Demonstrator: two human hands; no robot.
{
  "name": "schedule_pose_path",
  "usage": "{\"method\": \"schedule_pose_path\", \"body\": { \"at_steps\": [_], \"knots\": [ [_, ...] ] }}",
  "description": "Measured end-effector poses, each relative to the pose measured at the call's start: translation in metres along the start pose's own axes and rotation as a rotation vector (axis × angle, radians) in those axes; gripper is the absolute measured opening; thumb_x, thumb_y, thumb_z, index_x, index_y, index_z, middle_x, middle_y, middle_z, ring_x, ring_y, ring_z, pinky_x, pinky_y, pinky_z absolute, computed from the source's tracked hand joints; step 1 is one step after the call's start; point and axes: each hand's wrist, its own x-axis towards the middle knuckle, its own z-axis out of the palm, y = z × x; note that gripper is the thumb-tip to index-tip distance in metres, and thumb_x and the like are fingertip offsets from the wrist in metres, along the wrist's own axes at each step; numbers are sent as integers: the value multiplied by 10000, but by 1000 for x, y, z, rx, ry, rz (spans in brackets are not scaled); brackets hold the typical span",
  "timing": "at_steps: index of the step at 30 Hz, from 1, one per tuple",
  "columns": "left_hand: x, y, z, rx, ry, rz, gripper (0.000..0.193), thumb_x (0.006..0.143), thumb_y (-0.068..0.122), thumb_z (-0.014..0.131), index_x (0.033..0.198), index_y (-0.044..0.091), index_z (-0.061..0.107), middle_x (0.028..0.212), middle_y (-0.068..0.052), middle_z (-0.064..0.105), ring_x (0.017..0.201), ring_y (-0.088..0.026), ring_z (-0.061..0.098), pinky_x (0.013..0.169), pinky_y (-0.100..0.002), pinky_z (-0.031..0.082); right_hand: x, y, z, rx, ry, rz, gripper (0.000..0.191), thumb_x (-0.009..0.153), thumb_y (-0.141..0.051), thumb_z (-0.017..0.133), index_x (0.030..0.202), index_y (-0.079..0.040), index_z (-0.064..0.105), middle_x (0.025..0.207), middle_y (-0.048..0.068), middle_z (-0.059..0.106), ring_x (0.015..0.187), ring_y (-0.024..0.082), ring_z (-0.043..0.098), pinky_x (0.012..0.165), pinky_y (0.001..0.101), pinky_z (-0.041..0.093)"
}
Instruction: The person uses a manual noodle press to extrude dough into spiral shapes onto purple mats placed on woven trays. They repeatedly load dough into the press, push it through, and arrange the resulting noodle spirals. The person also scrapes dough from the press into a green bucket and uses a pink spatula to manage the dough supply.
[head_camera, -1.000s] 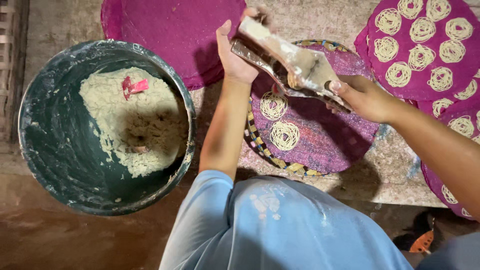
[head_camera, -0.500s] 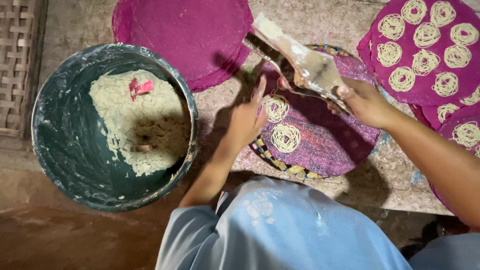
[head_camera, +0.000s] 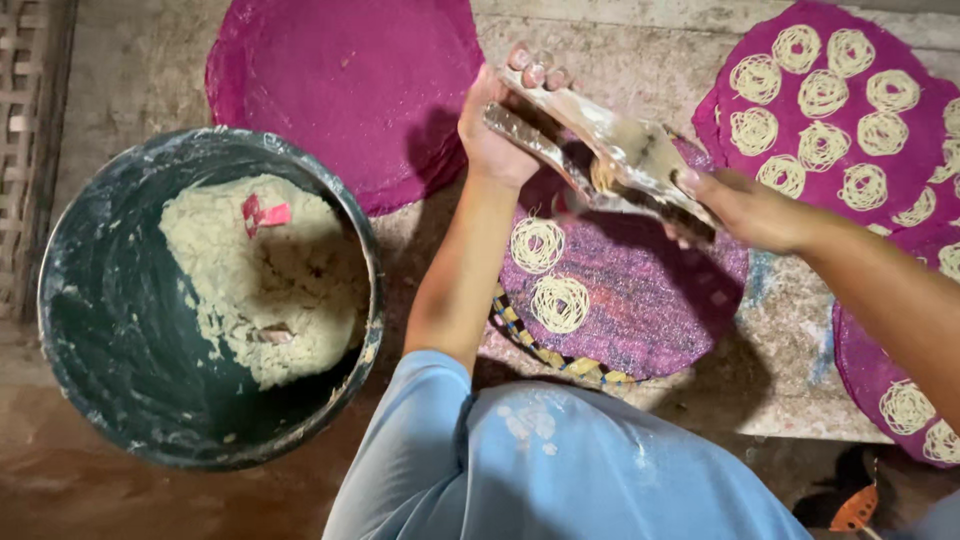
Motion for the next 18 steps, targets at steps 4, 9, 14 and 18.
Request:
{"method": "schedule_pose_path", "body": {
  "at_steps": [4,9,14,18],
  "knots": [
    [26,14,-7,-12,12,41,219,974,347,561,972,131,520,862,-5,499,908,-194,517,934,-365,454,22,-16,7,-70,168,-56,725,1011,-619,300,1174,0,640,904,147,741,796,241,716,766,394,582],
    [16,9,-8,1,133,45,223,945,363,529,940,140,526,821,-16,496,835,-185,501,832,-380,443,24,-21,8,-75,103,-15,731,1048,-588,295,1085,27,687,842,140,740,755,236,721,740,389,589],
    [35,-2,-2,17,83,116,221,942,369,495,905,151,512,815,-14,492,829,-190,497,870,-402,458,21,-30,-15,-165,228,31,629,1038,-539,347,1157,6,639,861,152,706,790,255,682,745,397,574],
    [44,15,-2,34,-55,83,284,1054,364,450,914,122,503,801,0,473,859,-173,480,848,-350,428,28,-34,2,-153,212,-8,663,1087,-549,268,1126,6,628,847,138,681,780,230,681,752,379,591]
  ]
}}
